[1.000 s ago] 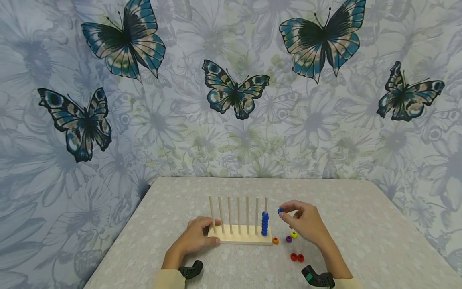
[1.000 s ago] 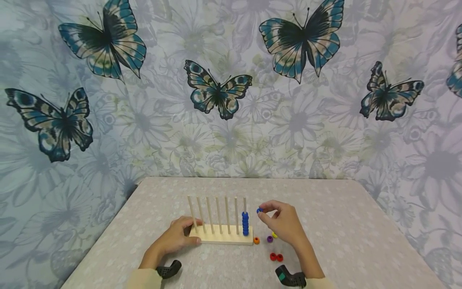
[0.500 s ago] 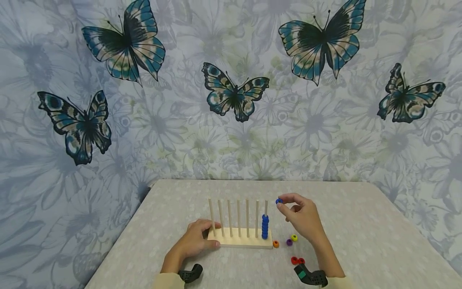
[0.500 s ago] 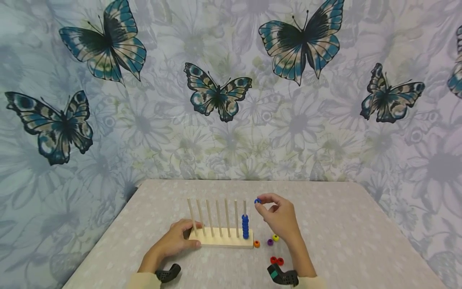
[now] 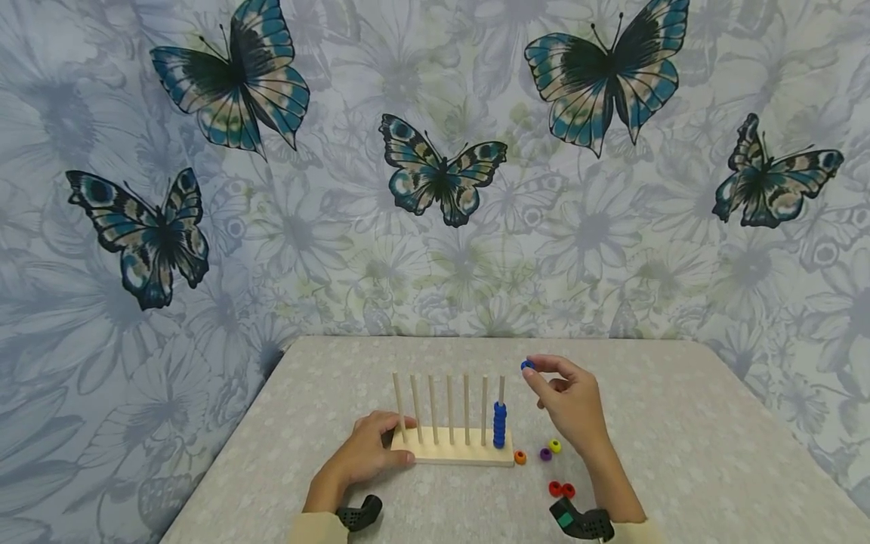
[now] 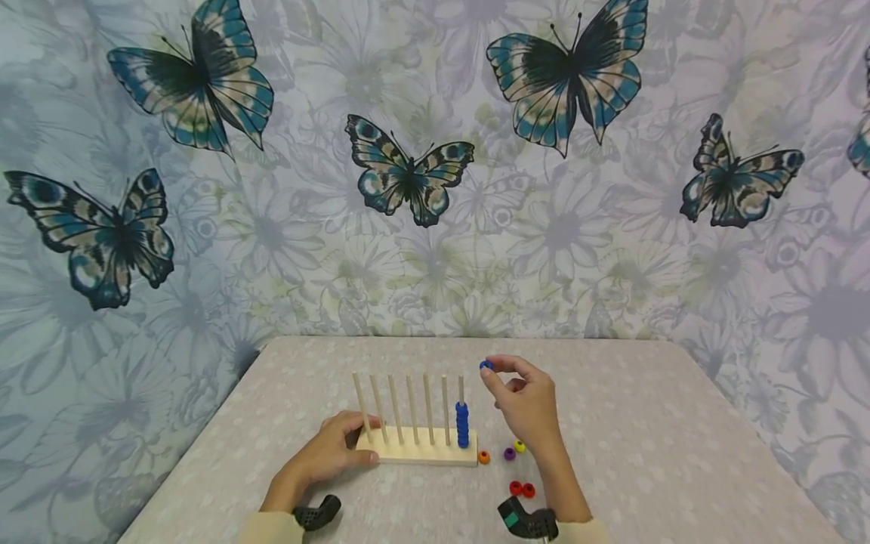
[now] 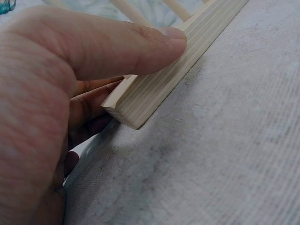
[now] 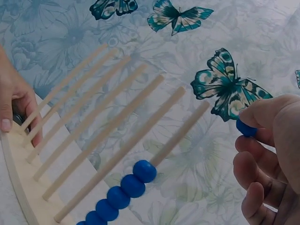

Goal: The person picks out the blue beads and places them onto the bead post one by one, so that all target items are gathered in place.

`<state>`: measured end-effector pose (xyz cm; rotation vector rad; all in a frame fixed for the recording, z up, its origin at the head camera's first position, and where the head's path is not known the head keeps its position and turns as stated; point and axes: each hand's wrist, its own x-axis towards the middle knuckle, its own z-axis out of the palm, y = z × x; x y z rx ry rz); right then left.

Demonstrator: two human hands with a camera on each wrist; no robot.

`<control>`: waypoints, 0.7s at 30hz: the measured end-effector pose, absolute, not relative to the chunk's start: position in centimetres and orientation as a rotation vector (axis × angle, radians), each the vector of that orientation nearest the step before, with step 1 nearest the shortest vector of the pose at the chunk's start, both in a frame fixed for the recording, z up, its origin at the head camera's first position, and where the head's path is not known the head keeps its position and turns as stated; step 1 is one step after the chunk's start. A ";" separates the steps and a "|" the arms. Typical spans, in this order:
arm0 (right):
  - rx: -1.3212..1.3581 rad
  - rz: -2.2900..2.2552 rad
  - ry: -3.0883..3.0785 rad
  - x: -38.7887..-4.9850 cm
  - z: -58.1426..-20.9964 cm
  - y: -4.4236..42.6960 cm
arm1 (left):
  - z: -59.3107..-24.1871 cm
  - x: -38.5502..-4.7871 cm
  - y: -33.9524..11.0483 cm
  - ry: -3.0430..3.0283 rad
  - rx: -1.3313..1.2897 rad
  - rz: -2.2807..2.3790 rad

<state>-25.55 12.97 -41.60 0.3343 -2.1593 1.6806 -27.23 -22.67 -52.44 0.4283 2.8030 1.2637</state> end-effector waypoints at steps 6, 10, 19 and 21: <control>0.331 1.713 -2.143 -25.2 -41.5 11.9 | -52.4 -27.1 -22.6 2.812 0.434 1.272; 0.317 1.724 -2.122 -25.2 -41.6 11.6 | -52.5 -27.1 -22.5 2.822 0.434 1.257; 0.327 1.772 -2.099 -23.3 -39.6 10.3 | -52.4 -27.0 -22.5 2.816 0.406 1.247; 0.330 1.774 -2.118 -22.7 -38.9 9.9 | -52.3 -27.0 -22.5 2.819 0.398 1.239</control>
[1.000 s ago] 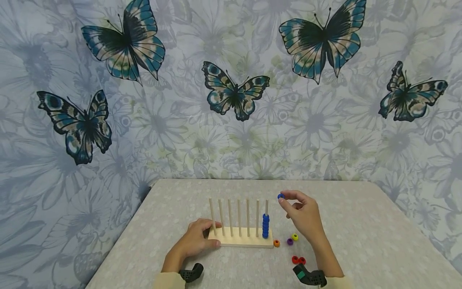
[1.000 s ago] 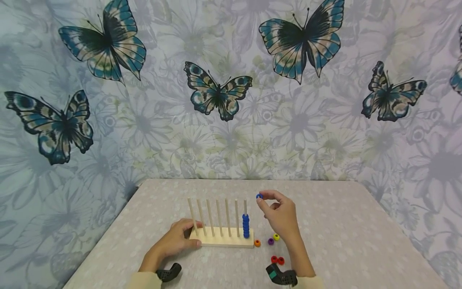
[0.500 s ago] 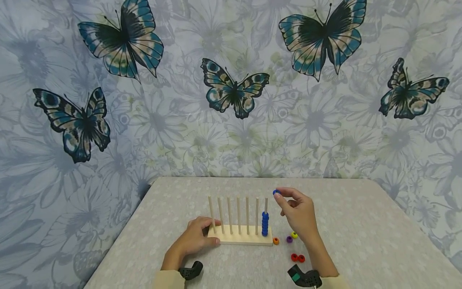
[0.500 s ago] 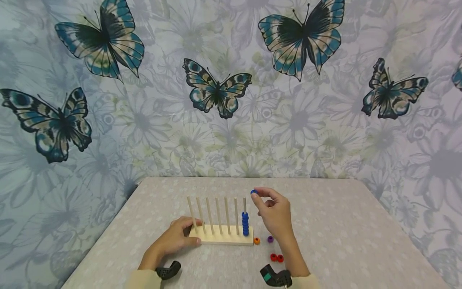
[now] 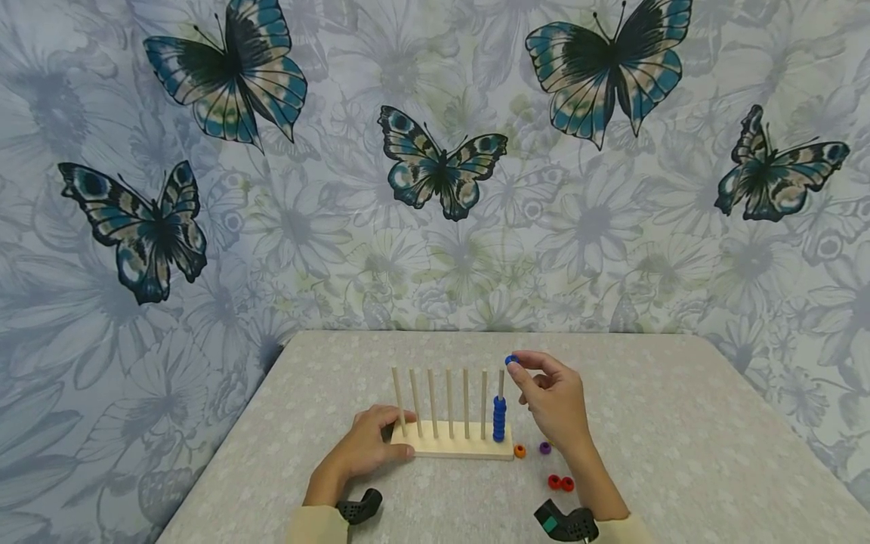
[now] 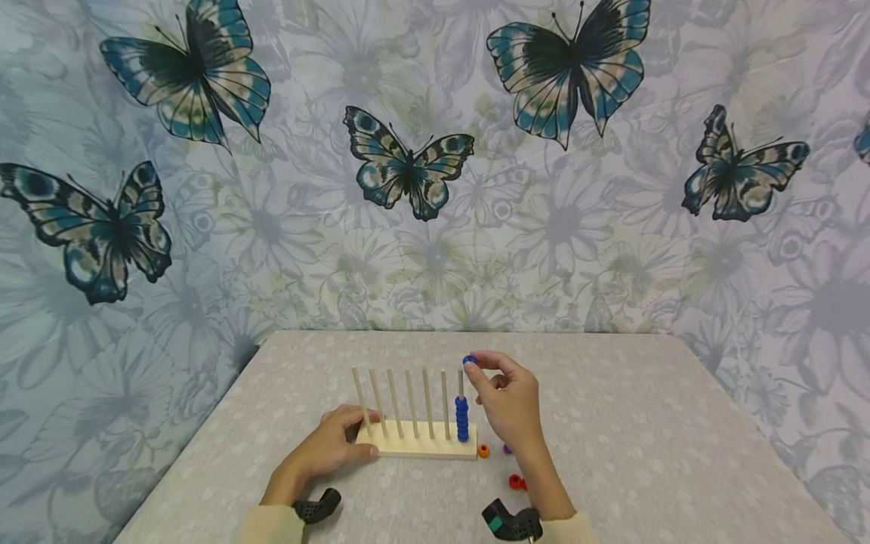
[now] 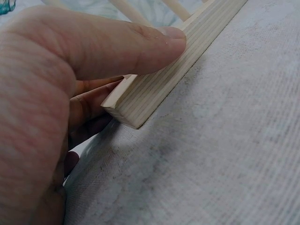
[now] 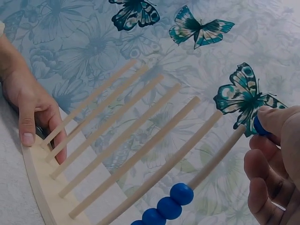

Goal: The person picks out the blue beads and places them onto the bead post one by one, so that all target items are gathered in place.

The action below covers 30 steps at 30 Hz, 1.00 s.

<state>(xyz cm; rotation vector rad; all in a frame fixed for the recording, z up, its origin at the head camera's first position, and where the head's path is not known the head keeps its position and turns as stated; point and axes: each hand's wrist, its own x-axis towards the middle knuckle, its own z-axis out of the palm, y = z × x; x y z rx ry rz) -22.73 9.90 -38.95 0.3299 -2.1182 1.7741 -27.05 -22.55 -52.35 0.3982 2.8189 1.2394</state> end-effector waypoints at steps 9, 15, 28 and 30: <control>0.374 1.727 -2.152 -22.8 -39.1 9.3 | -52.2 -27.2 -22.5 2.828 0.412 1.228; 0.361 1.737 -2.169 -22.7 -39.2 9.0 | -52.2 -27.2 -22.5 2.836 0.402 1.215; 0.373 1.698 -2.206 -22.6 -39.5 9.0 | -52.4 -27.2 -22.6 2.818 0.440 1.240; 0.373 1.693 -2.211 -22.7 -39.5 9.0 | -52.4 -27.1 -22.6 2.817 0.436 1.239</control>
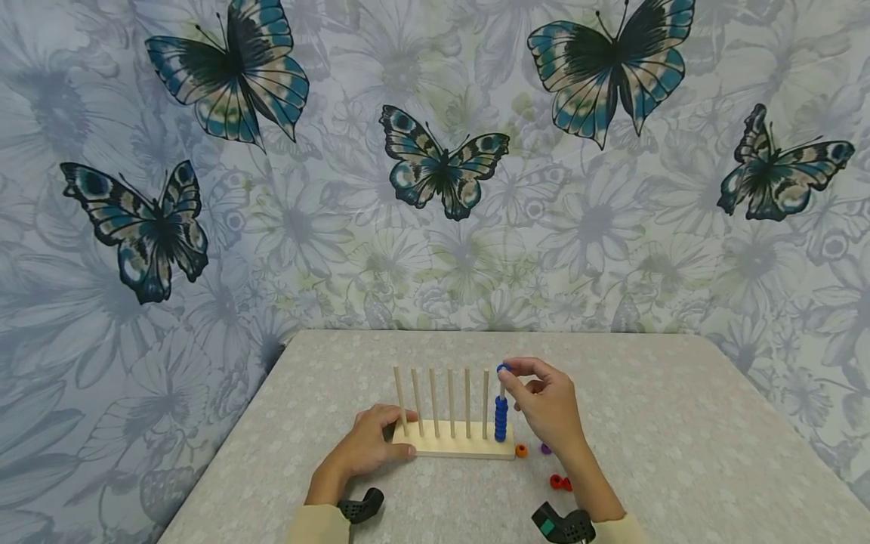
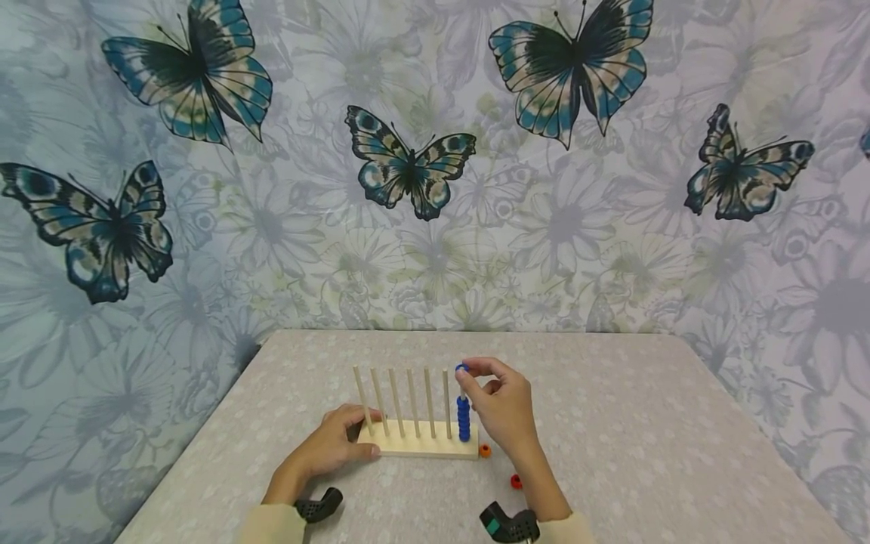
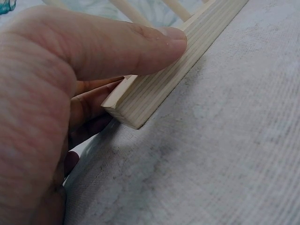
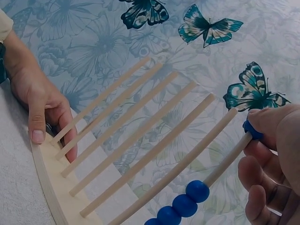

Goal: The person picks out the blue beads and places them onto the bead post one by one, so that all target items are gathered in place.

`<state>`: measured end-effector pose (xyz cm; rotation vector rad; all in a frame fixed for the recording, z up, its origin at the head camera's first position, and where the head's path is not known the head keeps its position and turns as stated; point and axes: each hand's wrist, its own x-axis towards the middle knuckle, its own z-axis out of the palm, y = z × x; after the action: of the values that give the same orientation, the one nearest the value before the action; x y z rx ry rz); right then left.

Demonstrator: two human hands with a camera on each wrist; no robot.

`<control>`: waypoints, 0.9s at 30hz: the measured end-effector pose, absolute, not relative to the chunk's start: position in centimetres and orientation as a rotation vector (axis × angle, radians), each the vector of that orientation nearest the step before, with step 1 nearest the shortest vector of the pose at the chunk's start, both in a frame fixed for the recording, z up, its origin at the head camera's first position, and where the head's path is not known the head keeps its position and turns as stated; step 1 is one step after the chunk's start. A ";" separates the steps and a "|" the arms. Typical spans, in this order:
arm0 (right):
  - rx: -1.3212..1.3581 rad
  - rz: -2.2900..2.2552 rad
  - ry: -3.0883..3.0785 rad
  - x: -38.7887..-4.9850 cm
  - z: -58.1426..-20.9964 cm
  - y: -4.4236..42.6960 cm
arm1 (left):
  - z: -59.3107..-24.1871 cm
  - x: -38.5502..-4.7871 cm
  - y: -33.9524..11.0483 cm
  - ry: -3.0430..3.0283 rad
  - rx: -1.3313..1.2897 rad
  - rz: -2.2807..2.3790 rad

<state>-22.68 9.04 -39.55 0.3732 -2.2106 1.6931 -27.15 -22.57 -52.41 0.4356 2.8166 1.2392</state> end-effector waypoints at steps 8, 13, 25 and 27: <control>0.355 1.687 -2.238 -22.7 -39.7 9.1 | -52.3 -27.2 -22.6 2.821 0.425 1.227; 0.350 1.682 -2.242 -22.5 -39.5 9.1 | -52.3 -27.2 -22.6 2.825 0.426 1.222; 0.321 1.660 -2.209 -24.3 -41.6 10.0 | -52.6 -27.5 -22.5 2.802 0.459 1.243; 0.320 1.672 -2.175 -24.6 -42.1 10.2 | -52.7 -27.5 -22.5 2.797 0.452 1.250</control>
<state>-24.64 10.20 -42.05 0.3200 -2.1752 1.6724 -27.48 -22.53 -52.70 0.4520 2.7972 1.2501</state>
